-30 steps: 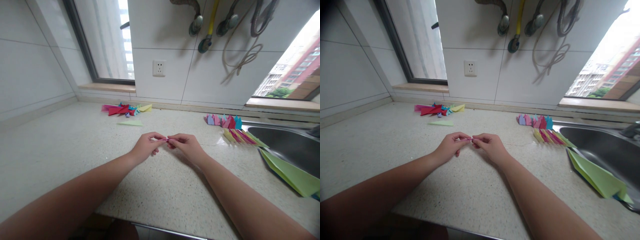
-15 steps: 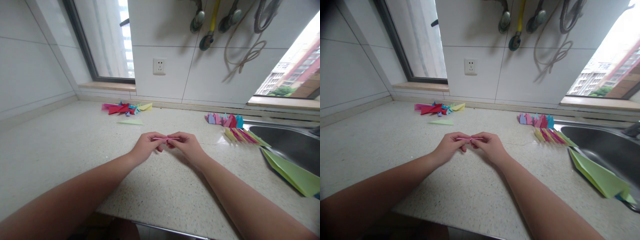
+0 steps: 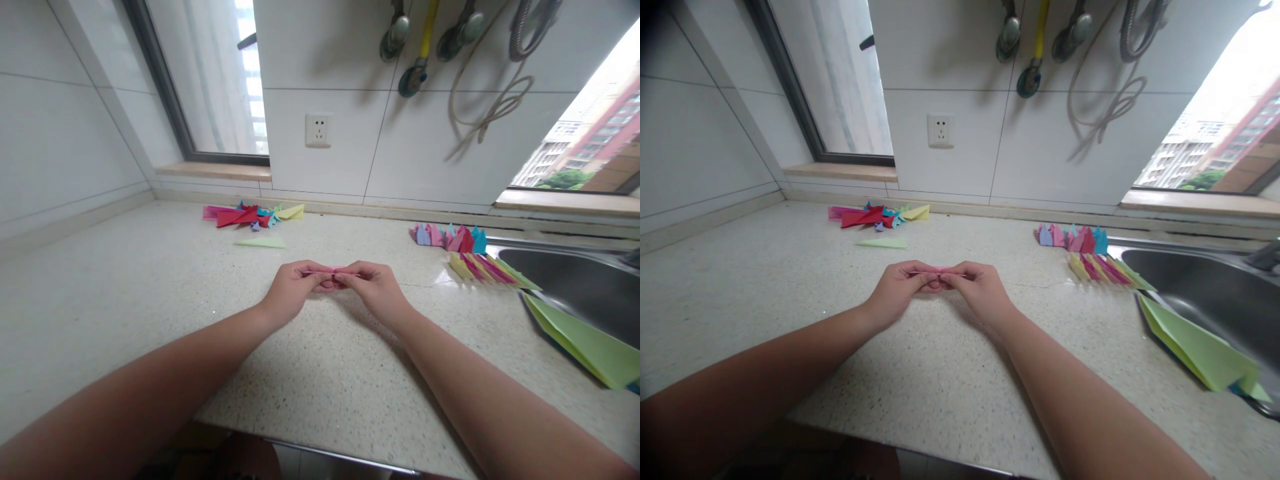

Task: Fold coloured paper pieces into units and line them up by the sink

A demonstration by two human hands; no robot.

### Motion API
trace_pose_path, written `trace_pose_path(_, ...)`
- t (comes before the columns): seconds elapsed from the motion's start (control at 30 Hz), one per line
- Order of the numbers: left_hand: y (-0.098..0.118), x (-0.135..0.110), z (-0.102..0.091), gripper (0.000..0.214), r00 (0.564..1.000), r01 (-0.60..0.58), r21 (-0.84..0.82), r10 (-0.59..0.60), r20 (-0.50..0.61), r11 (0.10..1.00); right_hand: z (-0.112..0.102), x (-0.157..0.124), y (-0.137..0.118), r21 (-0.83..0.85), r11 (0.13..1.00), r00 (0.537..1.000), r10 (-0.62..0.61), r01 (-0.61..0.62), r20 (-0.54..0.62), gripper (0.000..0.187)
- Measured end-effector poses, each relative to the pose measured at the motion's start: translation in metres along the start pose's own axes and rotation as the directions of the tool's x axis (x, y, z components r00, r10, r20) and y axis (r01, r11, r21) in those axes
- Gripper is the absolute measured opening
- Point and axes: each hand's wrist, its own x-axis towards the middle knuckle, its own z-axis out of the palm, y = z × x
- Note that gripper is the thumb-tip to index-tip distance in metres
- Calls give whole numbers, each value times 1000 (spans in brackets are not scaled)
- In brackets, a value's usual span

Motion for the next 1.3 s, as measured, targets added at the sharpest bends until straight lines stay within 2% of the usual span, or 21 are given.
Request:
trace_pose_path(0.2, -2, 2, -1, 19, 1000, -7, -33, 8, 27, 999, -1, 1, -1, 56, 998, 999, 33, -34, 9, 17)
trace_pose_path(0.43, -1, 3, -3, 25, 993, 4, -78, 5, 121, 997, -8, 4, 0, 43, 996, 997, 77, -77, 7, 23)
trace_pose_path(0.73, 0, 3, -4, 29, 992, -16, -53, 23, 124, 998, -13, 6, 1, -8, 1000, 999, 20, -19, 27, 25)
trace_pose_path(0.87, -1, 1, -5, 29, 997, -35, 38, 32, 64, 999, -24, 6, 2, -2, 998, 982, 56, -56, 183, 29)
trace_pose_path(0.97, -1, 1, -6, 24, 999, -46, 96, 43, 32, 994, -27, 5, 4, -10, 998, 971, 56, -55, 234, 31)
trace_pose_path(1.13, -2, 2, -6, 19, 994, -104, 224, 97, 44, 969, -17, 4, 4, -46, 999, 986, 8, 0, 166, 26)
trace_pose_path(1.2, -1, 1, -6, 18, 989, -142, 300, 122, 86, 943, -13, 4, 3, -25, 999, 992, -32, 35, 120, 28)
trace_pose_path(1.3, 1, -1, -4, 15, 976, -209, 390, 165, 143, 897, -12, 4, 3, -81, 996, 991, -20, 31, 133, 29)
